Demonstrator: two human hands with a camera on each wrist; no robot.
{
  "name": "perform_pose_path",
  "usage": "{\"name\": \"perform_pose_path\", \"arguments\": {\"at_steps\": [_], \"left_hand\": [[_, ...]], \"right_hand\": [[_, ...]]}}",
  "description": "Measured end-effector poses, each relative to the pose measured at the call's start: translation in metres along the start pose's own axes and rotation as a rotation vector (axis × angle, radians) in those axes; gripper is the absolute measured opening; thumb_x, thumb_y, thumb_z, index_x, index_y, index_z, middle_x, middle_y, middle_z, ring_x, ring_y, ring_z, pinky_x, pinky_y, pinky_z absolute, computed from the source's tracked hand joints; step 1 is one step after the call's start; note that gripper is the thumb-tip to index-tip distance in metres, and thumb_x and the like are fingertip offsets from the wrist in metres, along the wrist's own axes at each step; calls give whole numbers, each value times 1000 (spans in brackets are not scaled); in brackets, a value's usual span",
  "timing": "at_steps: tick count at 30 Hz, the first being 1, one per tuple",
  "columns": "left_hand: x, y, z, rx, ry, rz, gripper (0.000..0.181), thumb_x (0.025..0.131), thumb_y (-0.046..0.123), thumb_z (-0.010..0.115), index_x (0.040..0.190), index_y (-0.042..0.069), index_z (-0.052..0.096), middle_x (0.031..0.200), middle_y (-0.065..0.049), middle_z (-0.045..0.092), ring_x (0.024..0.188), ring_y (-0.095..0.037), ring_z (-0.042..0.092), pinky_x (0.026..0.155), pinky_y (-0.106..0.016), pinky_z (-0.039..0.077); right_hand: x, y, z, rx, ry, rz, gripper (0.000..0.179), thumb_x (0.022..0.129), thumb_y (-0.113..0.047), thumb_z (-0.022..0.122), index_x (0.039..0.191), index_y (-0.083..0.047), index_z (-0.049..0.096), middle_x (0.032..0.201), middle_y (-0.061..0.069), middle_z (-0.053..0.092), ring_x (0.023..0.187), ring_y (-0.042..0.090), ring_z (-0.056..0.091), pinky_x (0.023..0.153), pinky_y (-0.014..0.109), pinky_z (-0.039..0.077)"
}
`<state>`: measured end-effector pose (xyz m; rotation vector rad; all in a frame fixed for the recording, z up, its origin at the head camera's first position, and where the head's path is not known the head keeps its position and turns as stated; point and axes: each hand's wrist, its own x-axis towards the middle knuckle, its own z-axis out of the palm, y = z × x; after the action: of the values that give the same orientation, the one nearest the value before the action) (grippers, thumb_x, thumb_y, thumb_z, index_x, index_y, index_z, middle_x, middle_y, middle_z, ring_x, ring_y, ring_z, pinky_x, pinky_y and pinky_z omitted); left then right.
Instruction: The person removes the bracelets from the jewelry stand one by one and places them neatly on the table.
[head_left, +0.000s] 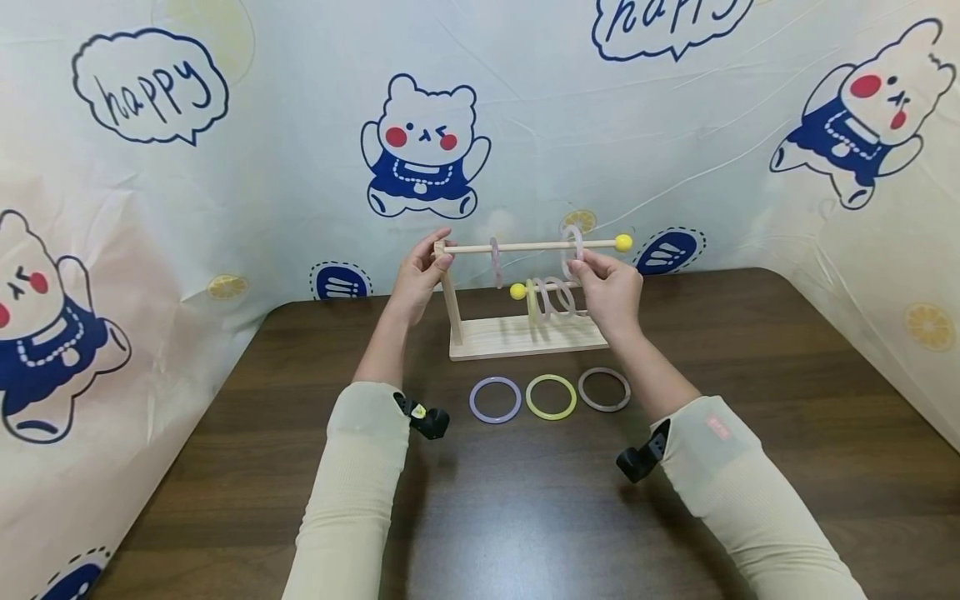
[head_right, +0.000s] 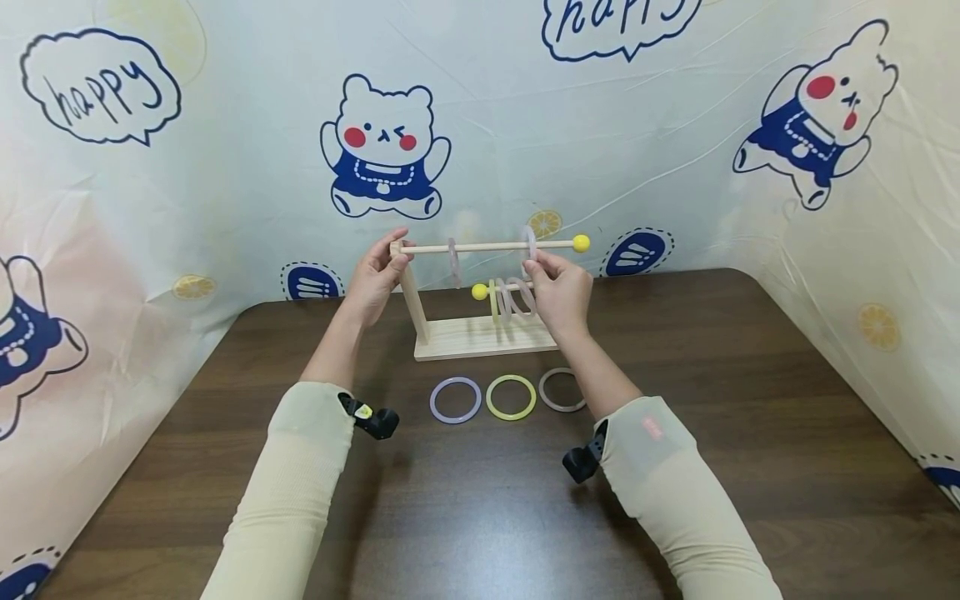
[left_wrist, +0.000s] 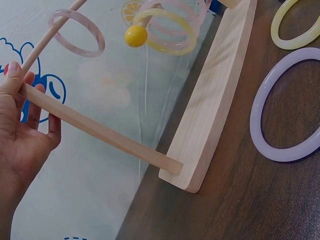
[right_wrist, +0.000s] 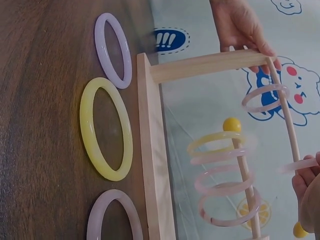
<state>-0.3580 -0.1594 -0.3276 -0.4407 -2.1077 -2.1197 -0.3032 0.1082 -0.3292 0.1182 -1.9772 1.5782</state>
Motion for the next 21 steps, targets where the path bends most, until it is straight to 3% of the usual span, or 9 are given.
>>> {"name": "perform_pose_path", "arguments": {"at_steps": [15,21], "left_hand": [[0,1,-1,8,-8,2,46,93,12,53,138,12,44,129,-15,49,100,-12,48,85,-28,38],[-10,18,5,-1,-23,-15,46,94,7,49,139,6,39,134,-24,41,98,-10,47,84,-27,37]], "right_hand": [[-1,1,-4,9,37,15,20,84,-9,69,99,3,70,93,15,68,82,13,65,65,17,49],[-1,4,-5,11,61,8,18,84,-7,69,99,2,71,92,15,68,80,11,64,64,15,48]]}}
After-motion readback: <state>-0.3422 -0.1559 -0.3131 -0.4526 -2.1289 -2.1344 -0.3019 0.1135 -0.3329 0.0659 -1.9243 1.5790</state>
